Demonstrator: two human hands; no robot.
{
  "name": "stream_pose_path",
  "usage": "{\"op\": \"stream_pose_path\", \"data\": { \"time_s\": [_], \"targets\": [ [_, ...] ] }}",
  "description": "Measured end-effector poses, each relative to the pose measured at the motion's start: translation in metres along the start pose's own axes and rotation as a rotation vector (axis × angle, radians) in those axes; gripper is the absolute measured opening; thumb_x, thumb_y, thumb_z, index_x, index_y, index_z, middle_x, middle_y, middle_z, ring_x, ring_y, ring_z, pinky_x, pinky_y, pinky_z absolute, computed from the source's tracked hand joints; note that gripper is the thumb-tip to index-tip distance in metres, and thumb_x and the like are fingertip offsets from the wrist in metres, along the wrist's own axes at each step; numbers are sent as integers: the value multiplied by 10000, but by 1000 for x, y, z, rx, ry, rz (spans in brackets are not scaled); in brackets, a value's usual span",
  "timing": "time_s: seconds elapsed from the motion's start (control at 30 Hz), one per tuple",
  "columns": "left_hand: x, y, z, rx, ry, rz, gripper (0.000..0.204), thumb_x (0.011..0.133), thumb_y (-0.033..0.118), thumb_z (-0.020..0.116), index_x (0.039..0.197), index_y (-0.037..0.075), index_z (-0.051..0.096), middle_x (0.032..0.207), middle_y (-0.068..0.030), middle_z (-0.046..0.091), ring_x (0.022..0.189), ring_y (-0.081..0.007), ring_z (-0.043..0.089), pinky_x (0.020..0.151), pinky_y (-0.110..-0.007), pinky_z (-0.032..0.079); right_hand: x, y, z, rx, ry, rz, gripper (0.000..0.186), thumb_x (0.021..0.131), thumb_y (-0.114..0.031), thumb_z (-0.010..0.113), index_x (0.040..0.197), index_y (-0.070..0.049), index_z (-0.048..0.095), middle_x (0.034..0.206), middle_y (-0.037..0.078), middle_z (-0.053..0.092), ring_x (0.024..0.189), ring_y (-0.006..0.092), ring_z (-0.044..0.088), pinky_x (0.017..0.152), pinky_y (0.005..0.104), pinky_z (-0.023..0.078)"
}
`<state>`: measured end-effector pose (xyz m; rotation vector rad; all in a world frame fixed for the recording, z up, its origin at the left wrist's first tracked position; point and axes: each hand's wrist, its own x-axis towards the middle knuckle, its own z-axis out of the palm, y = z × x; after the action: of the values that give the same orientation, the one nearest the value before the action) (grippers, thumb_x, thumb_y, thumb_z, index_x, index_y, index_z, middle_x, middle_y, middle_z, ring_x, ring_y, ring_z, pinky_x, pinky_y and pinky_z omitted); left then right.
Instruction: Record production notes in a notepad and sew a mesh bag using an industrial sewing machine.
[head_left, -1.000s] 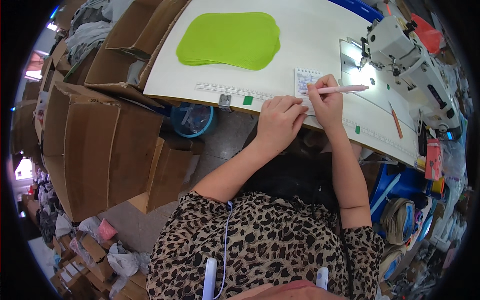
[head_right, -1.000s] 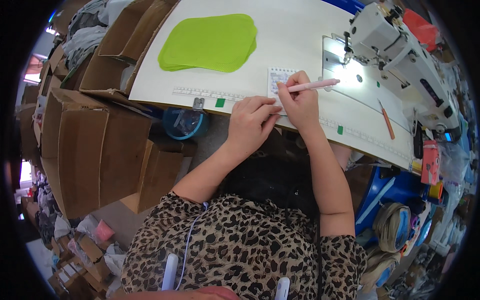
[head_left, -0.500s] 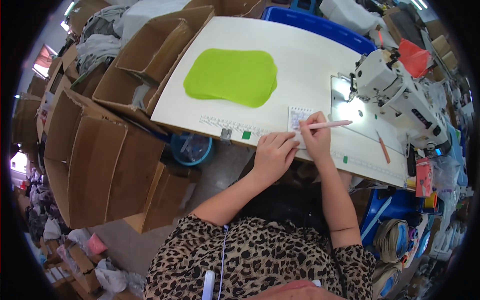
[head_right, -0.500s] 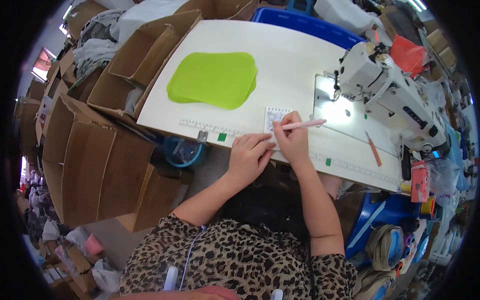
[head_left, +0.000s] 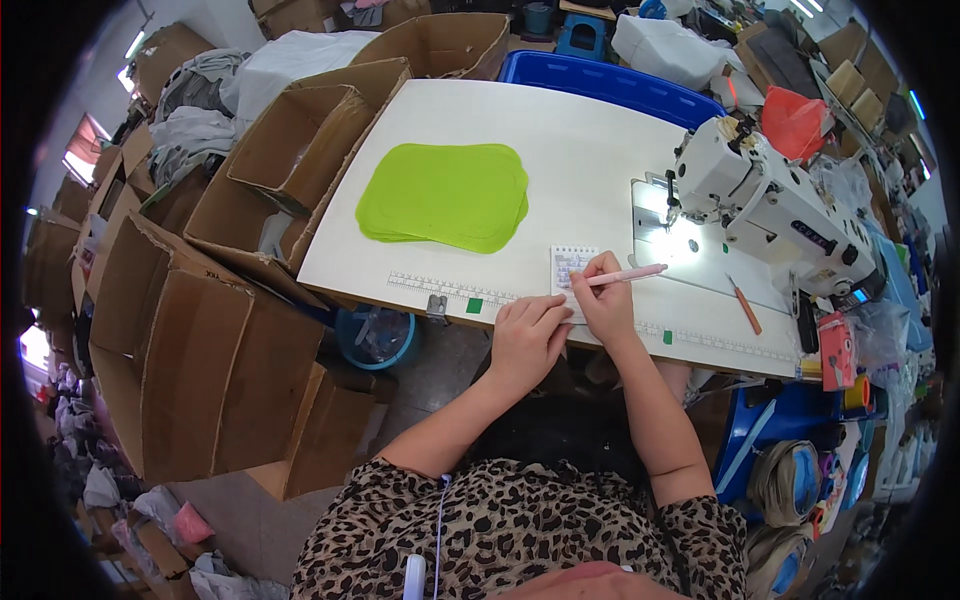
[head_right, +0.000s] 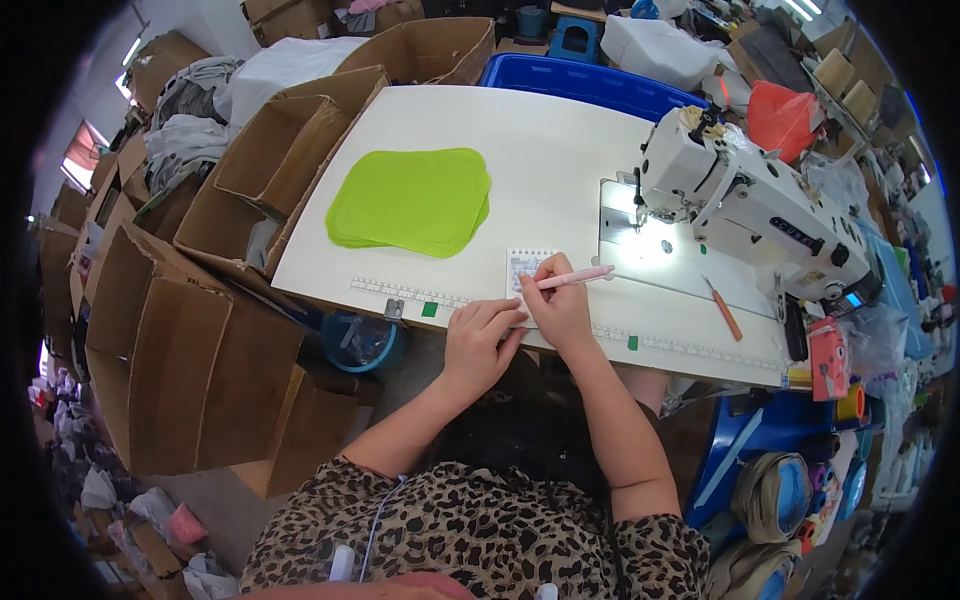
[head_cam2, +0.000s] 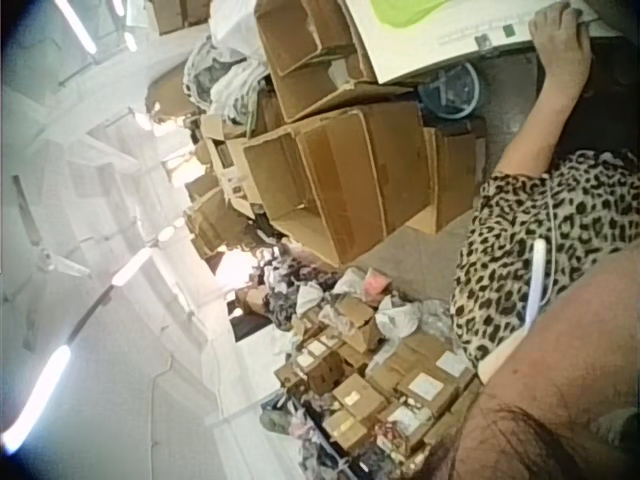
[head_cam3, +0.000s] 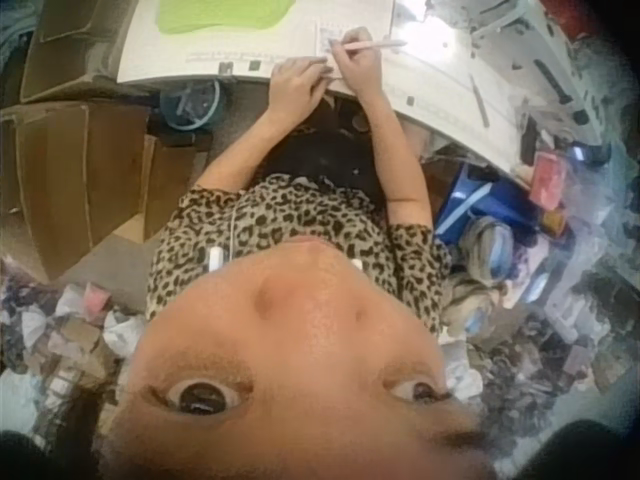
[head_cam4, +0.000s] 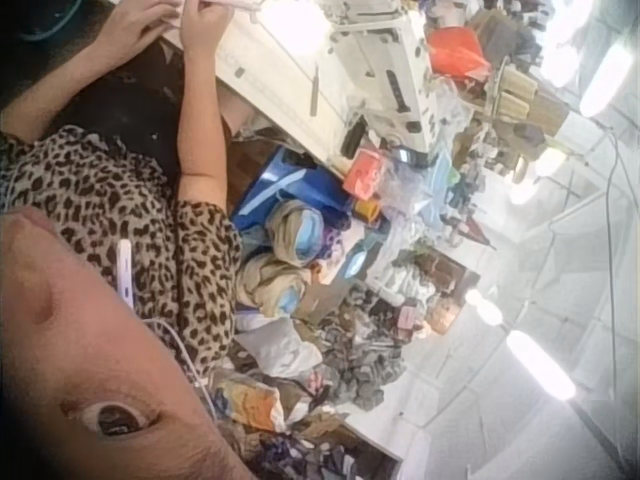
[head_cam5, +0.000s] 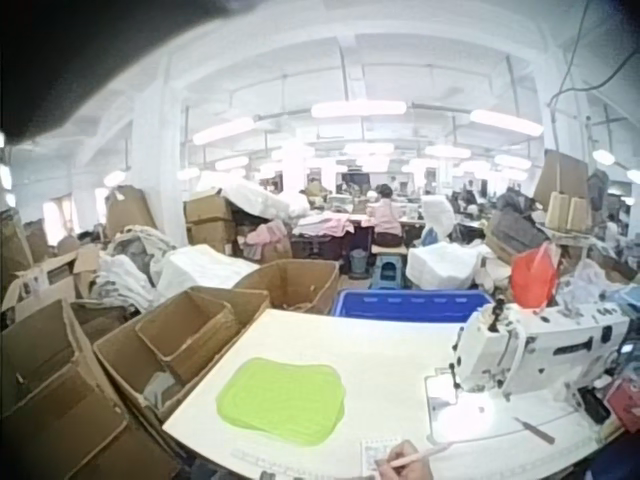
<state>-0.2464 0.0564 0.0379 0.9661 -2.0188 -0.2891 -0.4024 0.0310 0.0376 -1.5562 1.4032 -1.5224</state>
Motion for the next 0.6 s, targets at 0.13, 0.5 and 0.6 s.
{"op": "stream_pose_path", "data": {
  "time_s": [0.13,0.5,0.6],
  "targets": [
    [0,-1,1,1,3,10,151,775,131,713,915,90,674,1040,-26,664,964,-216,612,812,-363,433,0,0,0,5,-2,-6,223,862,-74,668,803,-62,454,614,-21,448,529,47,405,470,231,320],
    [-1,-1,2,1,26,3,150,766,128,719,908,94,681,1053,-30,656,954,-229,609,815,-363,436,-1,2,1,-39,-22,-8,217,864,-84,667,809,-57,459,620,-12,463,533,53,423,473,235,334],
    [-1,-1,3,-2,40,8,149,765,128,721,905,96,680,1045,-32,652,951,-228,608,812,-363,436,1,4,2,19,16,-4,218,867,-86,667,819,-54,457,630,-8,466,533,53,426,474,231,338]
  ]
}}
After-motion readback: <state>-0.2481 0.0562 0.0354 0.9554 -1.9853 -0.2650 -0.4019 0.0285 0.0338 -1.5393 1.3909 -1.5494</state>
